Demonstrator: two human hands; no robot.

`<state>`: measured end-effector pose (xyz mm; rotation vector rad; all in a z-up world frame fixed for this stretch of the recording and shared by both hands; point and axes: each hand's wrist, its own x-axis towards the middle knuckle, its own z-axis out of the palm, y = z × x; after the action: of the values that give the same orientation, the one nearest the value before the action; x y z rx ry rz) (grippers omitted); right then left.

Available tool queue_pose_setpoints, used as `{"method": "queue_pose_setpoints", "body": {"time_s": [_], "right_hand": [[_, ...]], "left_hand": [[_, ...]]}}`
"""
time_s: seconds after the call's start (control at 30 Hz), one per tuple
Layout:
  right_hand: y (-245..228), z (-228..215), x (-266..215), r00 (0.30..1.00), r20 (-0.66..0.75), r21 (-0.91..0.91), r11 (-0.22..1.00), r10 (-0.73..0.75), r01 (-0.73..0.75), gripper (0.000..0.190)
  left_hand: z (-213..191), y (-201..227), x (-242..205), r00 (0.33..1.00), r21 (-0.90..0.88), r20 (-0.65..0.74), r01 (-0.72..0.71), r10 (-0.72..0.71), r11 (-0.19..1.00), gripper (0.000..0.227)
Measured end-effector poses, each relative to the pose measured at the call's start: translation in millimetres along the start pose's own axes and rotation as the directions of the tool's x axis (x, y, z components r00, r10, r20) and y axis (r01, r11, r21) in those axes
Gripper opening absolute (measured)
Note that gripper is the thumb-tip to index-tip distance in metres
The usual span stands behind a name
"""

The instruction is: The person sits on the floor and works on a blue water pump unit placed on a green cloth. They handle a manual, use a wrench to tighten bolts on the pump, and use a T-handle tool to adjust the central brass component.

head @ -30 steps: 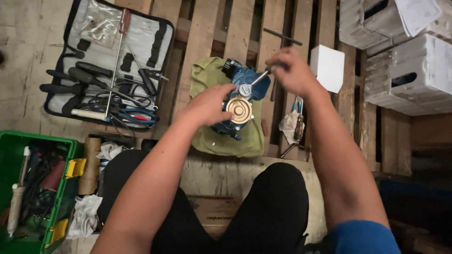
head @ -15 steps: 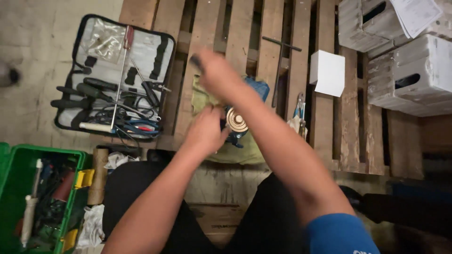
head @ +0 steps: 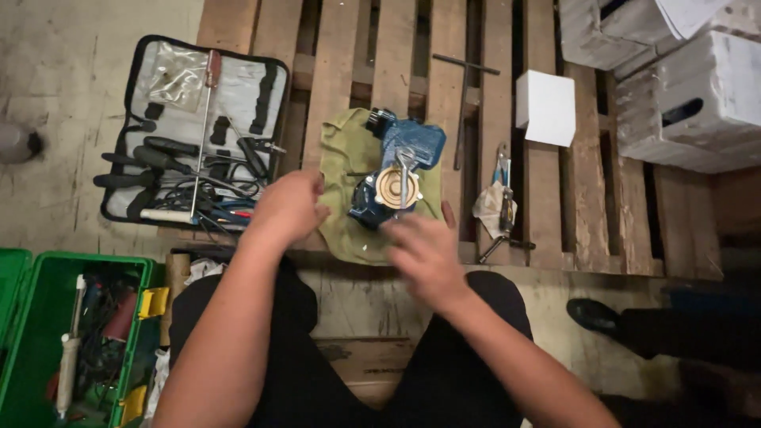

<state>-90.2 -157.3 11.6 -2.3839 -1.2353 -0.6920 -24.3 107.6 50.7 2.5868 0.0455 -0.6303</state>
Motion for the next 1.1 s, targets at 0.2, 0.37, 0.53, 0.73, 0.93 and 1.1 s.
{"method": "queue_pose_setpoints", "body": {"time_s": [0.2, 0.37, 0.53, 0.73, 0.93, 1.1], "right_hand": [[-0.6, -19.4, -30.7, 0.86, -0.122, 0.327, 0.838, 0.496, -0.437, 0.022], [-22.3, -2.6, -26.8, 0.697, -0.018, 0.77, 0.455, 0.717, -0.448, 0.018], [-12.2, 19.6, -32.3, 0.398, 0.179, 0.83, 0.079, 0.9, -0.552, 0.029], [15.6, 24.3, -24.5, 0.091, 0.326, 0.491, -0.087, 0.941, -0.867, 0.025], [28.2, 53.9, -62.6, 0.269, -0.029, 0.522, 0.244, 0.963, -0.817, 0.02], [48.5, 30.1, -55.1, 0.19, -0.063, 0.77, 0.169, 0.98, -0.615, 0.033]], "left_hand": [[19.7, 46.5, -0.9, 0.952, -0.038, -0.001, -0.305, 0.305, 0.952, 0.032], [56.0, 43.3, 27.9, 0.926, 0.002, -0.171, -0.342, 0.337, 0.94, 0.018], [42.1, 49.1, 9.5, 0.915, -0.028, -0.18, -0.372, 0.361, 0.928, 0.017], [46.4, 49.4, 7.3, 0.899, -0.02, -0.195, -0.403, 0.392, 0.915, 0.012], [51.4, 48.9, 17.1, 0.898, 0.009, -0.217, -0.389, 0.382, 0.921, 0.01], [46.5, 55.4, 10.5, 0.891, 0.031, -0.21, -0.404, 0.401, 0.914, 0.007]]}}
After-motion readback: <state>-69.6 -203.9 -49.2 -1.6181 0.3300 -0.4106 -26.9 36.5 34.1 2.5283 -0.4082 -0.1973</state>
